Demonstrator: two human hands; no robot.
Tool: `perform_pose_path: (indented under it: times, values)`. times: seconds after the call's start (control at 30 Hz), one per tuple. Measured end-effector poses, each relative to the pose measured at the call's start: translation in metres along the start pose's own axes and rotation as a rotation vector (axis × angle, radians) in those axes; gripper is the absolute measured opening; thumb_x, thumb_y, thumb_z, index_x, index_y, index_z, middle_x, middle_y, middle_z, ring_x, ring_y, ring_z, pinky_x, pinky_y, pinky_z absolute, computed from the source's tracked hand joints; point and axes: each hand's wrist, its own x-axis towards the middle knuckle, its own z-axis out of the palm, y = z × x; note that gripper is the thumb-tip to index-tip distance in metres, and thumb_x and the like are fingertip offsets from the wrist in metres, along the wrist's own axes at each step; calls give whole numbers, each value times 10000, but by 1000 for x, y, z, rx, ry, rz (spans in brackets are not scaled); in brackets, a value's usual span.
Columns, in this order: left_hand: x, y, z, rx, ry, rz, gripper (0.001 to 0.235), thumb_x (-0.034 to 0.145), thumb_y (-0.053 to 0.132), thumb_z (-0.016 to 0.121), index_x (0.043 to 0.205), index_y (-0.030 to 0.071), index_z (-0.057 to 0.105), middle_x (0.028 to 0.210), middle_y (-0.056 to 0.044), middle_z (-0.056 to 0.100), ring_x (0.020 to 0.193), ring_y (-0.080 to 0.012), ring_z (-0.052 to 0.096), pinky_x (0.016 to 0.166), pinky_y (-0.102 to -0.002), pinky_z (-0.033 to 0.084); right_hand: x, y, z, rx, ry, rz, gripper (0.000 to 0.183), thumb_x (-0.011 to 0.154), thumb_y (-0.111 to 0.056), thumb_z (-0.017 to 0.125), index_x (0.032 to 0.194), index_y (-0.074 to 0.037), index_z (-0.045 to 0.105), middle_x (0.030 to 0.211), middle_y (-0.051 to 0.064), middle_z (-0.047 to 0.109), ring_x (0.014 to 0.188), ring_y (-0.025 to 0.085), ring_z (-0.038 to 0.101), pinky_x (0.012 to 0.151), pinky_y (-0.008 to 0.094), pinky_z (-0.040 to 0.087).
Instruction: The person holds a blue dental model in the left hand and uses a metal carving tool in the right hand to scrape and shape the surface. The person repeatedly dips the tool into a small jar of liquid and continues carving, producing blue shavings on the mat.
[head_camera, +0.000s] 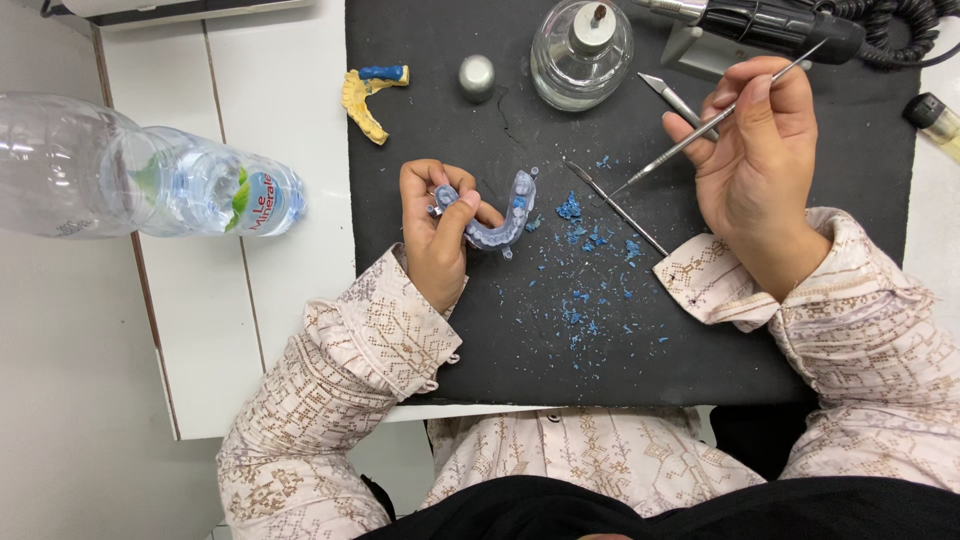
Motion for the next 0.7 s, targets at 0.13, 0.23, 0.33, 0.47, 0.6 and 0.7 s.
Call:
perform_pose_path:
  times: [0.13,0.23,0.33,0.47,0.6,0.7]
  values:
    - [0,-2,-2,14,-6,15,239,1012,-32,487,1151,84,331,1033,-103,489,806,-169,648,739,-289,582,3,-1,-1,-47,76,-29,156,1254,-233,516,1254,-78,536,1005,21,553,913,84,588,1029,394,646]
    - [-1,-3,-2,16,5,11,239,1012,-37,488,1149,81,331,1033,-104,489,812,-166,646,750,-288,579,7,-5,-1,-122,143,-73,164,1246,-228,501,1278,-71,532,991,20,550,879,92,588,1004,394,634]
    - [-1,-3,-1,23,2,23,239,1013,-40,484,1152,80,331,1031,-98,483,815,-153,631,761,-294,586,8,-8,-1,-229,156,-105,205,1258,-234,473,1332,-51,531,993,22,549,872,108,601,992,398,642]
    - [-1,-2,-2,48,-4,22,232,1015,-36,478,1151,81,331,1029,-97,484,814,-156,640,767,-291,586,6,-7,0,-258,163,-132,230,1247,-239,455,1357,-46,514,986,28,557,861,114,608,943,404,650]
    - [-1,-1,-2,64,0,15,230,1012,-34,476,1145,83,330,1022,-94,483,812,-161,653,764,-289,582,6,-6,-3,-230,168,-143,235,1269,-241,443,1384,-43,495,1015,49,574,905,129,618,953,394,634]
    - [0,-1,-1,52,0,13,231,1010,-35,477,1141,83,328,1019,-93,483,812,-160,652,766,-288,579,6,-3,-5,-225,173,-145,225,1275,-235,454,1379,-40,497,1036,53,586,937,137,632,966,396,638]
